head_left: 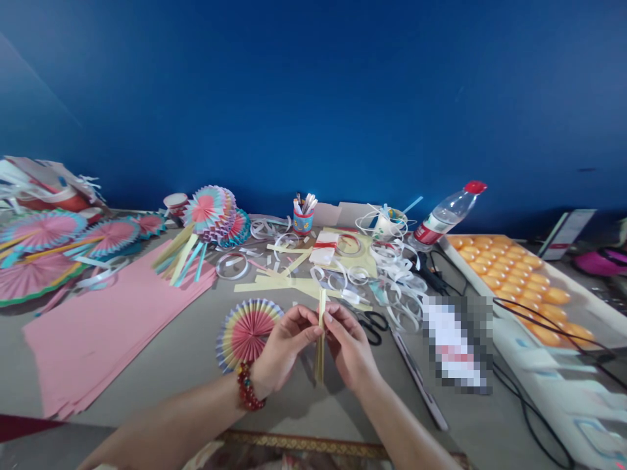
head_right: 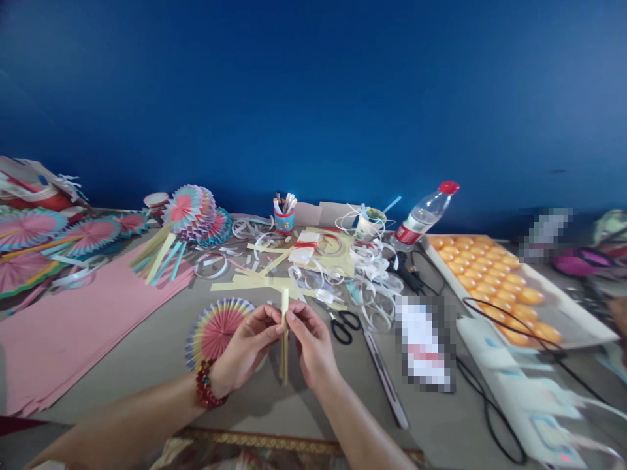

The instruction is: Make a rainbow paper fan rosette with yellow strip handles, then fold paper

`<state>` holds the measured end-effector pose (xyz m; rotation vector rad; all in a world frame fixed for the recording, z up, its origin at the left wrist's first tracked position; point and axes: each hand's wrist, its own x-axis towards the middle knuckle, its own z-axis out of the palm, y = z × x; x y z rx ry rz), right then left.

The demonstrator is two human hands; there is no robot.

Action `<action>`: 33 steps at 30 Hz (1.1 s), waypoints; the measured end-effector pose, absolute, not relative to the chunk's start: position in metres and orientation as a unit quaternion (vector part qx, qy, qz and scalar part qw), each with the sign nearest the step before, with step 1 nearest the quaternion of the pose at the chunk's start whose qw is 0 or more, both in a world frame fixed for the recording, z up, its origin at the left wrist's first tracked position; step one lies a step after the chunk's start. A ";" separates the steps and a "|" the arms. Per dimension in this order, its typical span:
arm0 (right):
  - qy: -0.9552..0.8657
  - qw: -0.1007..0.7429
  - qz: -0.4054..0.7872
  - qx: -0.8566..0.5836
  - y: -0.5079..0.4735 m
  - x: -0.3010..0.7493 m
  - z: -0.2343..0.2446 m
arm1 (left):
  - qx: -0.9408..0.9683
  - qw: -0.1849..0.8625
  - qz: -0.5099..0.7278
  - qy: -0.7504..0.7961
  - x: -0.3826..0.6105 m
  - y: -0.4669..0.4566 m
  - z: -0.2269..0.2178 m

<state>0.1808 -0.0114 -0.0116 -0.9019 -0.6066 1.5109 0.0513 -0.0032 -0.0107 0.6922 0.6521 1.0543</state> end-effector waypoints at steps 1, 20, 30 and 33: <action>-0.272 0.601 0.639 -0.396 -0.012 0.181 -0.012 | 0.320 0.759 0.481 0.302 0.051 -0.002 -0.010; -0.656 0.435 0.380 -0.486 -0.025 0.204 0.024 | 0.889 0.228 0.194 0.346 -0.058 0.027 0.019; -0.855 0.168 0.058 -0.488 -0.031 0.195 -0.010 | 0.921 0.150 0.121 0.340 -0.053 0.013 0.007; -0.866 0.125 0.049 -0.481 -0.032 0.192 -0.019 | 0.924 0.146 0.107 0.338 -0.052 0.015 0.006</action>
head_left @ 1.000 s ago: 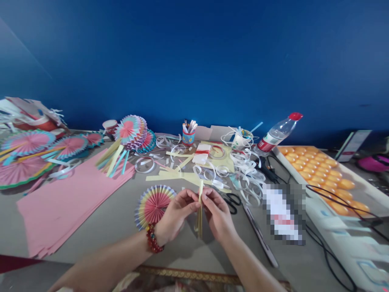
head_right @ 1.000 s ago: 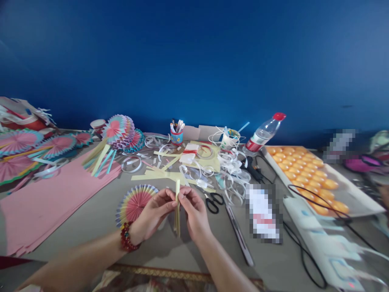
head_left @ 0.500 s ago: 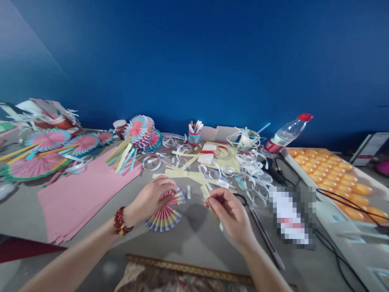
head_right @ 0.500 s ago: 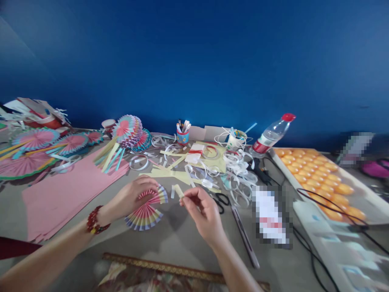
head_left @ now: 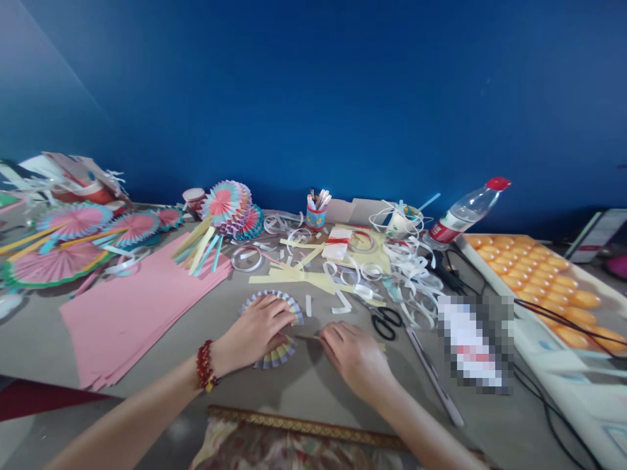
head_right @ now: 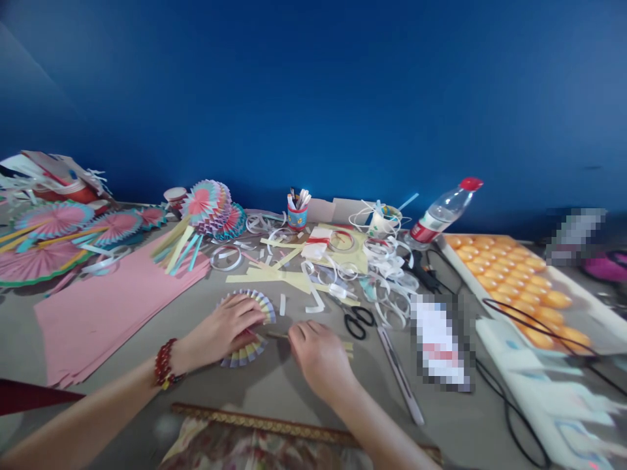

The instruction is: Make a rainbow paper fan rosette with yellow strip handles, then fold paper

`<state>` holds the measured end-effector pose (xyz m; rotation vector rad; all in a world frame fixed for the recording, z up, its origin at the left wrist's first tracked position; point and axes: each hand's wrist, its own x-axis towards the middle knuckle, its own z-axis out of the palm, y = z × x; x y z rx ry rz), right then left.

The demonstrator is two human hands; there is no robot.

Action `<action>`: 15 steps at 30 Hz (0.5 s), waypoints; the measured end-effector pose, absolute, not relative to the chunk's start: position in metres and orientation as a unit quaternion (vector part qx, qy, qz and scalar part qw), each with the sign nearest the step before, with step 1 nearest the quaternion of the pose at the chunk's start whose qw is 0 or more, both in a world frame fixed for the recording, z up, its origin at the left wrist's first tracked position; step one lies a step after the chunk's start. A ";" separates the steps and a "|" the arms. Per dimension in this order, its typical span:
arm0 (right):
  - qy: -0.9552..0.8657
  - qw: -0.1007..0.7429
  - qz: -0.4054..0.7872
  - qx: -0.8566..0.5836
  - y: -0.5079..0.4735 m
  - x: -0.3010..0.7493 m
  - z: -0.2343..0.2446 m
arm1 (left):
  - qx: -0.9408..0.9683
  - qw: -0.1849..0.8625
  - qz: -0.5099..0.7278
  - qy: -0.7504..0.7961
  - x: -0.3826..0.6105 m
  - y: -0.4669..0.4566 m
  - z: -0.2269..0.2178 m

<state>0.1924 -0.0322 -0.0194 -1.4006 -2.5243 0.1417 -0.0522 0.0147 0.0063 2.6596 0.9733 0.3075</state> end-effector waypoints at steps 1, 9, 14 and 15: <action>-0.869 0.116 0.048 -0.479 -0.032 0.191 -0.021 | 0.925 0.145 0.102 0.335 -0.051 0.015 0.006; -0.875 0.125 0.062 -0.463 -0.023 0.186 -0.025 | 0.925 0.161 0.109 0.326 -0.047 0.018 0.002; -0.872 0.121 0.060 -0.470 -0.021 0.183 -0.023 | 0.925 0.159 0.091 0.333 -0.047 0.018 0.004; -0.872 0.119 0.059 -0.472 -0.020 0.182 -0.023 | 0.925 0.157 0.090 0.335 -0.047 0.018 0.005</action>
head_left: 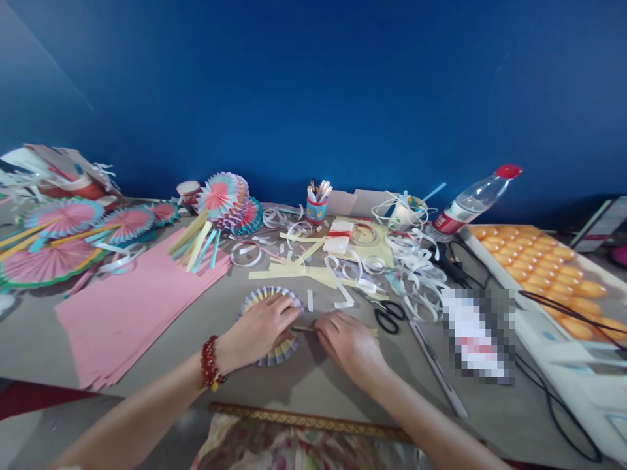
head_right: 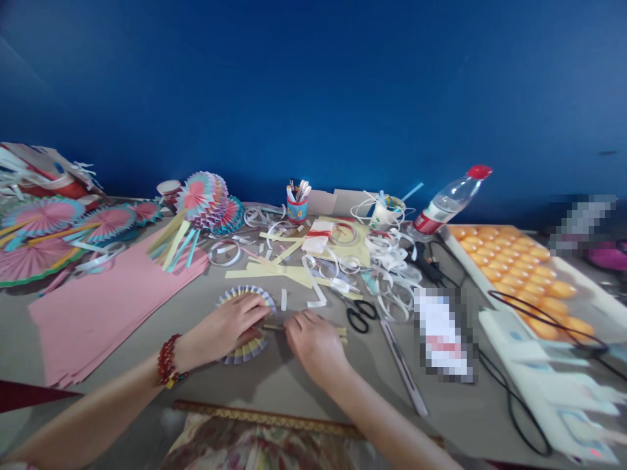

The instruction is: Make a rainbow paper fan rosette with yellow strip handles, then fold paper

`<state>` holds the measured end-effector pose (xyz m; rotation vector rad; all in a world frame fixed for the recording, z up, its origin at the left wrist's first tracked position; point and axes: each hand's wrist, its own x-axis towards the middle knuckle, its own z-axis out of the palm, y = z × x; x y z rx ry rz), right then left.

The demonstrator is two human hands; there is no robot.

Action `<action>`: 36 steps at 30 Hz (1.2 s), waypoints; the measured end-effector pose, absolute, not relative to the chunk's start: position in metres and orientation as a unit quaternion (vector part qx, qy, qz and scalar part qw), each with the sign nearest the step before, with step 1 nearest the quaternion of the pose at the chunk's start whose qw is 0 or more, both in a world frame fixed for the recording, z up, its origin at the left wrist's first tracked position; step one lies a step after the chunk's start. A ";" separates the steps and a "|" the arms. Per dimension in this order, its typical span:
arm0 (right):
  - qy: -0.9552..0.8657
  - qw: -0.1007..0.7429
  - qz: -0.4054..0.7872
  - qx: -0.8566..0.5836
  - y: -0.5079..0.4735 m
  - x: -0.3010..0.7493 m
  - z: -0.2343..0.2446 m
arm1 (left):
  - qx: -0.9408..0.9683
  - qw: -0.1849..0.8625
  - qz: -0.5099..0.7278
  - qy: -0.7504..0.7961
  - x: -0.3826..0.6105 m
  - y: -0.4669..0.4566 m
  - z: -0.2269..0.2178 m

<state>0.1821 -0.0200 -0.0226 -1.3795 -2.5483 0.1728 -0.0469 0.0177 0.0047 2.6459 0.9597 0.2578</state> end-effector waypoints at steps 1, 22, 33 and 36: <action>-0.871 0.118 0.058 -0.473 -0.019 0.181 -0.022 | 0.924 0.155 0.090 0.337 -0.047 0.018 0.005; -0.877 0.094 0.076 -0.464 -0.010 0.175 -0.018 | 0.926 0.115 0.055 0.355 -0.039 0.022 -0.002; -0.883 0.089 0.075 -0.455 -0.008 0.172 -0.024 | 0.924 0.119 0.062 0.358 -0.039 0.023 -0.006; -0.884 0.093 0.073 -0.453 -0.007 0.173 -0.023 | 0.924 0.120 0.065 0.358 -0.039 0.023 -0.007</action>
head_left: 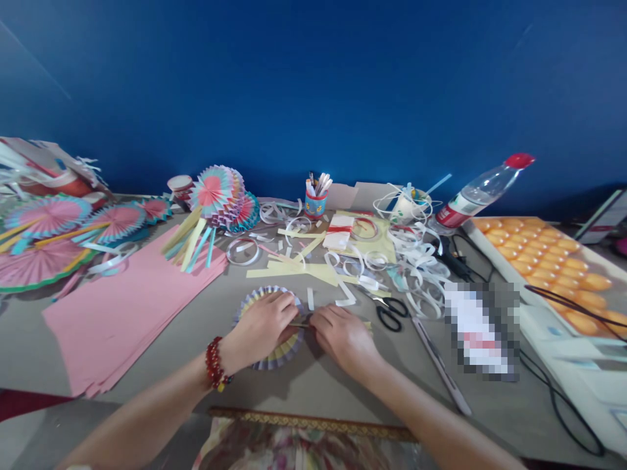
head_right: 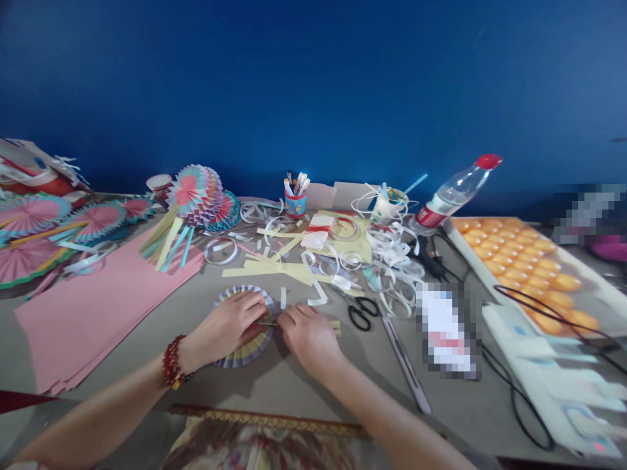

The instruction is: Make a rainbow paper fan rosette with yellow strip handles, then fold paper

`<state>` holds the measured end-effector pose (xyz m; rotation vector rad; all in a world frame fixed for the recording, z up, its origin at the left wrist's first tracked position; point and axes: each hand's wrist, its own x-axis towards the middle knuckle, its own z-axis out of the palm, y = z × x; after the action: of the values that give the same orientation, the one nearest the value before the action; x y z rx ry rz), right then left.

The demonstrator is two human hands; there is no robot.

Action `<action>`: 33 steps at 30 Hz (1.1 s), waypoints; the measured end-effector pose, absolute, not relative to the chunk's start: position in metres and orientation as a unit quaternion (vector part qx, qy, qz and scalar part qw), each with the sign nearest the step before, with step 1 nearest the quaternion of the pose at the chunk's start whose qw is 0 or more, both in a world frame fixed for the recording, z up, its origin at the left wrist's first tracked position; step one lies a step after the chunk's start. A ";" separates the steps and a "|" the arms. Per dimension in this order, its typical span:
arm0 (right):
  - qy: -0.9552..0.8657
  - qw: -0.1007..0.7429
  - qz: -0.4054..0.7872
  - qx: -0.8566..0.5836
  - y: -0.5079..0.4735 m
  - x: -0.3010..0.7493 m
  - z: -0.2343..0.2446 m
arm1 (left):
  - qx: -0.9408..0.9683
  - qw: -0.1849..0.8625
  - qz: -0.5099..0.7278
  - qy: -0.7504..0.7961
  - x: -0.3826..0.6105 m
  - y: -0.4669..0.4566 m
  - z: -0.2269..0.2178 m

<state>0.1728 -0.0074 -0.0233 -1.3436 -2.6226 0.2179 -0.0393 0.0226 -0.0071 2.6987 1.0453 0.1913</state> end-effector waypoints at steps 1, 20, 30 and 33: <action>-0.884 0.095 0.075 -0.452 -0.007 0.173 -0.023 | 0.924 0.120 0.067 0.357 -0.039 0.023 -0.007; -0.884 0.103 0.091 -0.447 -0.007 0.175 -0.026 | 0.922 0.137 0.068 0.357 -0.037 0.025 -0.009; -0.884 0.103 0.079 -0.450 -0.007 0.175 -0.028 | 0.919 0.131 0.068 0.364 -0.034 0.024 -0.007; -0.884 0.102 0.080 -0.450 -0.007 0.175 -0.026 | 0.919 0.130 0.072 0.366 -0.034 0.024 -0.009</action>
<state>0.1749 -0.0066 -0.0259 -1.3275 -2.6096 0.2369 -0.0336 0.0239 -0.0089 2.6692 1.0628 0.2104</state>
